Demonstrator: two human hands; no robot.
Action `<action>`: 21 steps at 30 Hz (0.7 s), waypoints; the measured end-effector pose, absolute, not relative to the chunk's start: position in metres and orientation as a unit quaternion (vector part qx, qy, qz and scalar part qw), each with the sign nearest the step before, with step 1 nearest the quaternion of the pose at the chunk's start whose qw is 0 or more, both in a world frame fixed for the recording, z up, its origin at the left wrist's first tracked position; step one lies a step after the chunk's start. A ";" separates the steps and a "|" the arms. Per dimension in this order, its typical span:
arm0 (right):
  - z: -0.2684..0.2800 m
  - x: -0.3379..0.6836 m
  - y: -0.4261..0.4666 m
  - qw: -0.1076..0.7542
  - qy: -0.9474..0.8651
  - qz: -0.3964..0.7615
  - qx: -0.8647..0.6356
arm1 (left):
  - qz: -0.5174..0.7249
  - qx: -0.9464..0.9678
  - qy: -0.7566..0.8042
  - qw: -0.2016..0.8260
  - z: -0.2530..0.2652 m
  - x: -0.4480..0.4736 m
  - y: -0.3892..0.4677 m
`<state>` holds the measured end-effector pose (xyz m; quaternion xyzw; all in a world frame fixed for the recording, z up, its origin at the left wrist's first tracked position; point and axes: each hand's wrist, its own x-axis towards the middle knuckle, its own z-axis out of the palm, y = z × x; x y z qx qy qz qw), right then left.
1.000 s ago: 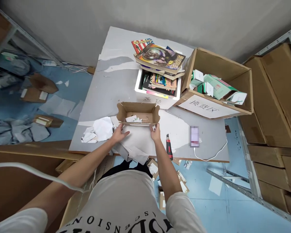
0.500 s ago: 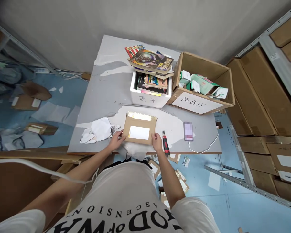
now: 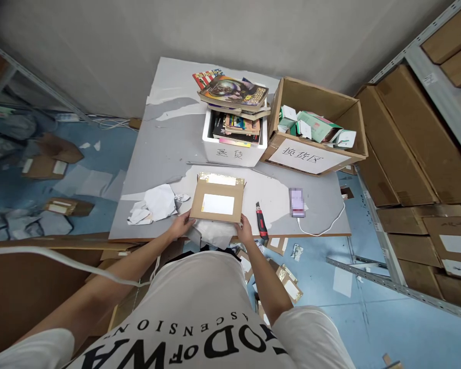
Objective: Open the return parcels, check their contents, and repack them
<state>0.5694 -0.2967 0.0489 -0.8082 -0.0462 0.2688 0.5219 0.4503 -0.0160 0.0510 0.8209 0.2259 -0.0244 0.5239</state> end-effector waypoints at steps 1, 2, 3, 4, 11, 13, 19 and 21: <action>0.056 0.571 -0.292 0.536 -0.045 0.264 -0.801 | -0.012 0.816 0.232 0.530 0.056 0.453 -0.020; 0.064 0.574 -0.288 0.552 -0.051 0.256 -0.792 | 0.001 0.811 0.240 0.534 0.061 0.455 -0.023; 0.074 0.577 -0.285 0.564 -0.064 0.248 -0.785 | 0.015 0.807 0.247 0.536 0.068 0.456 -0.025; 0.085 0.579 -0.284 0.568 -0.077 0.241 -0.783 | 0.033 0.805 0.258 0.533 0.075 0.456 -0.027; 0.142 0.581 -0.284 0.388 -0.070 0.219 -0.892 | 0.036 0.827 0.333 0.451 0.126 0.459 -0.038; 0.147 0.580 -0.286 0.339 -0.074 0.230 -0.909 | 0.017 0.830 0.341 0.441 0.136 0.460 -0.039; 0.141 0.592 -0.286 0.248 -0.084 0.255 -0.931 | -0.046 0.862 0.321 0.390 0.140 0.464 -0.041; 0.136 0.602 -0.281 0.245 -0.091 0.256 -0.931 | -0.069 0.867 0.321 0.375 0.134 0.471 -0.041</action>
